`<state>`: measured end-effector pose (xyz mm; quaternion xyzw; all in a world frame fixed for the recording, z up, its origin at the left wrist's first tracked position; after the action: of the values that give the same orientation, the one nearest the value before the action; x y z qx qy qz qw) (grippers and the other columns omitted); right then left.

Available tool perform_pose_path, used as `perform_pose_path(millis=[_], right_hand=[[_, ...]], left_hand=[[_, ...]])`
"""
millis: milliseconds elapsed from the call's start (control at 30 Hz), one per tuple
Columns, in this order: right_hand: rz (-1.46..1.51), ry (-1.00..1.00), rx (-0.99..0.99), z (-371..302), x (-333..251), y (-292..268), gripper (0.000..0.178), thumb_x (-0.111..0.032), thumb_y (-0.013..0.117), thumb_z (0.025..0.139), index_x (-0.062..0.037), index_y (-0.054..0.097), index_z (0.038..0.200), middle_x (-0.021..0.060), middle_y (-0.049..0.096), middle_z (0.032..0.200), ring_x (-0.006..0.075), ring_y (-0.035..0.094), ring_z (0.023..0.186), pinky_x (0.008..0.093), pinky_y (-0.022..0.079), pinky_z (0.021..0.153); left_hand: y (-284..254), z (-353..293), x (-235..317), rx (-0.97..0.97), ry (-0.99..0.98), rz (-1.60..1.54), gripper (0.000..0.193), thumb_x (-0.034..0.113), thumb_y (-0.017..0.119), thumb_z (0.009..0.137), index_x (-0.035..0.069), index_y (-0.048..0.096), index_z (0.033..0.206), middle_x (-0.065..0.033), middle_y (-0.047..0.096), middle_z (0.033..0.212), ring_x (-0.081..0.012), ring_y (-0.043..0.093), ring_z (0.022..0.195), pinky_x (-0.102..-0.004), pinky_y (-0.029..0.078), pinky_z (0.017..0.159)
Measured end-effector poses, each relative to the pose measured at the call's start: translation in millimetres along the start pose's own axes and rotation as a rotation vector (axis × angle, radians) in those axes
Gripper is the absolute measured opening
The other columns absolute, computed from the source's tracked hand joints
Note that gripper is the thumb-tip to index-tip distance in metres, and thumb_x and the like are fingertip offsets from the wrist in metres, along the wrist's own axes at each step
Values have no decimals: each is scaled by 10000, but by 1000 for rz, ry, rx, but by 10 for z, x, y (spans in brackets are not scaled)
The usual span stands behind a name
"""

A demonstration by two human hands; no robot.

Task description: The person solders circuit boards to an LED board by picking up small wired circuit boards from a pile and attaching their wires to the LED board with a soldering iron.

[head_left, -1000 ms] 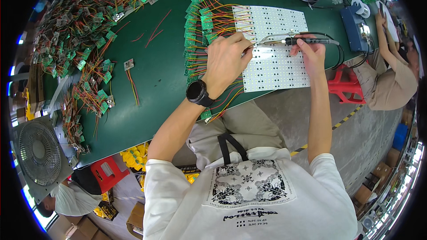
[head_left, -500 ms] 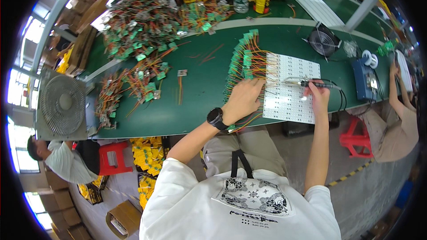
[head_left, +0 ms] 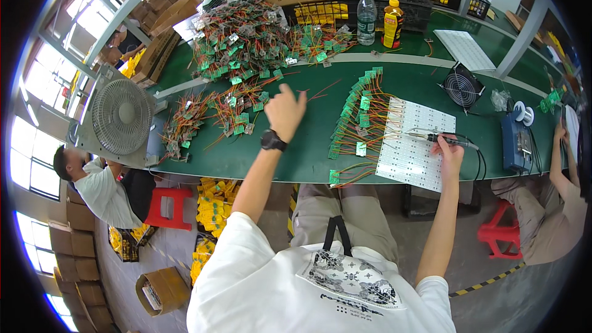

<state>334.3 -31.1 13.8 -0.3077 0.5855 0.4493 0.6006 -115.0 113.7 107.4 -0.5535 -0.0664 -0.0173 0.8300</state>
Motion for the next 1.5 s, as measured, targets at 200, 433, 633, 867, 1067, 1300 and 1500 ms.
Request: perform_pose_path(millis=[200,433,633,867,1067,1300,1500], right_hand=[[60,3,30,-7,10,-35,157,-84,677,873,32,623,964,89,641,722,142,612,583,245,473,539],[106,-16,-16,-5,18,-24,158,-76,667,878,37,606,970,97,643,734,149,619,579,250,484,529],[86,6,-14,-53,-16,-8,155,-79,663,877,36,599,960,98,640,724,144,613,574,251,486,530],[24,5,-1,10,-31,32,182,-112,680,872,40,618,952,96,640,716,146,608,568,244,473,533],[14,-8,35,1,-18,9,194,-119,680,876,46,626,963,98,645,712,151,612,579,248,475,545],[4,2,33,-4,83,-56,209,-118,680,877,50,629,989,100,646,716,156,611,580,254,475,546],[59,26,62,-5,85,-122,212,-105,676,880,51,627,1014,102,649,723,166,612,579,262,478,556]], left_hand=[[776,302,-819,-451,-83,-289,509,439,665,794,-40,559,931,-197,685,746,-356,690,631,-410,566,643],[508,-143,-982,-870,-249,-845,424,94,694,813,-80,443,1106,-168,665,798,-229,690,619,-327,604,541],[-193,-268,-970,-467,-190,-1392,384,19,613,842,-75,552,1210,-99,616,1024,-193,665,872,-299,589,772],[218,-732,-1090,-430,-23,-759,212,60,650,829,-15,691,1023,-75,690,848,-115,656,738,-256,535,647],[110,-574,-998,-567,167,-497,175,108,685,831,-17,693,954,-75,704,812,-108,651,684,-256,514,585],[249,-983,-1110,-636,-78,-1008,230,75,606,903,-30,618,1107,-69,711,908,-105,662,819,-227,511,692],[128,-1053,-429,-595,-75,-1323,213,86,534,989,-68,567,1134,-95,696,885,-184,695,892,-232,515,721]])
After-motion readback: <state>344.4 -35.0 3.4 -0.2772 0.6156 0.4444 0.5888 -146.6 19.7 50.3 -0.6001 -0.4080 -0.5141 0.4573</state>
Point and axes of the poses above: each hand's wrist, its own z-axis towards the middle knuckle, its own y-axis out of the palm, x = y × z, the point moved 8 cm from there along z, towards the middle knuckle
